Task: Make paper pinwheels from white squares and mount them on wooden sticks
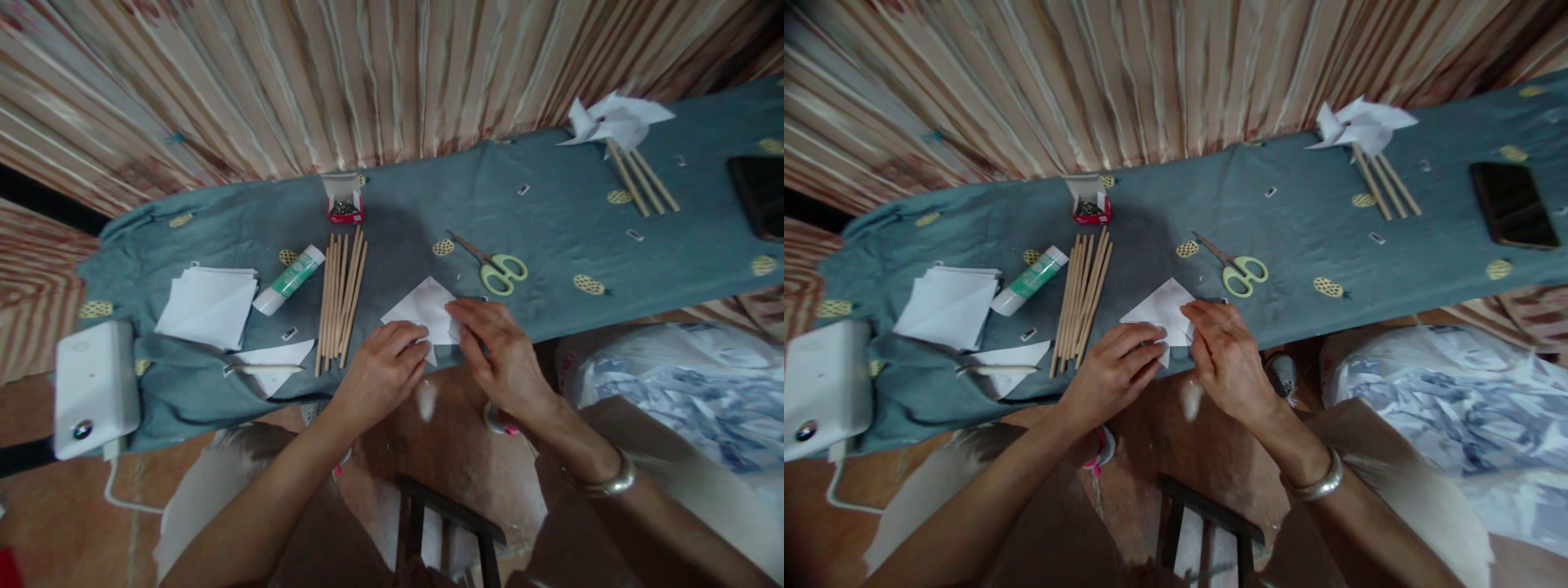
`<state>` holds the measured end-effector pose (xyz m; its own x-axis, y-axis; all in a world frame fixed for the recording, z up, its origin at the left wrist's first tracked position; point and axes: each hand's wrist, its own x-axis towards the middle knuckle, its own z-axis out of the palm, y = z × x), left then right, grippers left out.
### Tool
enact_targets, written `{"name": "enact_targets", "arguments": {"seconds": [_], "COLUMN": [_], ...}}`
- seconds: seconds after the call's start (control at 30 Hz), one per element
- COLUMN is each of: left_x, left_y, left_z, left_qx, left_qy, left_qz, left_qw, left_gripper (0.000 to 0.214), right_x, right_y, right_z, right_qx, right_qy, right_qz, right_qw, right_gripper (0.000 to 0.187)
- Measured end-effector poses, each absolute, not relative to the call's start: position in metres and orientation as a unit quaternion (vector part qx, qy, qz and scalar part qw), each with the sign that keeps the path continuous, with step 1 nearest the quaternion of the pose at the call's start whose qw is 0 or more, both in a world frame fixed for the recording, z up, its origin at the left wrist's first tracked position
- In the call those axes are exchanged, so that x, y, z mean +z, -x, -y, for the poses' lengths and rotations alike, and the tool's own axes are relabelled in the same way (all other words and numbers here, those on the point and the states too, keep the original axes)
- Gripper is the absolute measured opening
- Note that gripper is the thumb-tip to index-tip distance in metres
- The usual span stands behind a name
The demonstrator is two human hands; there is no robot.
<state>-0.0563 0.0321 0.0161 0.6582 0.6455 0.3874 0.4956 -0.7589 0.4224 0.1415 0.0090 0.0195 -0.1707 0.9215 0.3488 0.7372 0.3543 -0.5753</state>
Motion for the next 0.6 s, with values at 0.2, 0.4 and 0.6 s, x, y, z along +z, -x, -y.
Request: {"name": "enact_targets", "arguments": {"seconds": [0.2,0.4,0.6], "left_x": [0.020,0.021,0.019], "left_y": [0.064,0.065,0.076], "left_z": [-0.038,-0.039,-0.050], "left_qx": [0.262,0.252,0.259], "left_qy": [-0.899,-0.904,-0.903], "left_qz": [-0.328,-0.325,-0.330], "left_qw": [0.124,0.116,0.091], "left_gripper": [0.013,0.013,0.016], "right_x": [0.019,0.017,0.018], "right_y": [-0.149,-0.156,-0.158], "right_z": [-0.010,-0.014,-0.018], "right_qx": [0.137,0.130,0.148], "right_qy": [0.576,0.605,0.595], "right_qz": [0.734,0.715,0.723], "right_qw": [0.331,0.326,0.318], "right_gripper": [0.031,0.032,0.035]}}
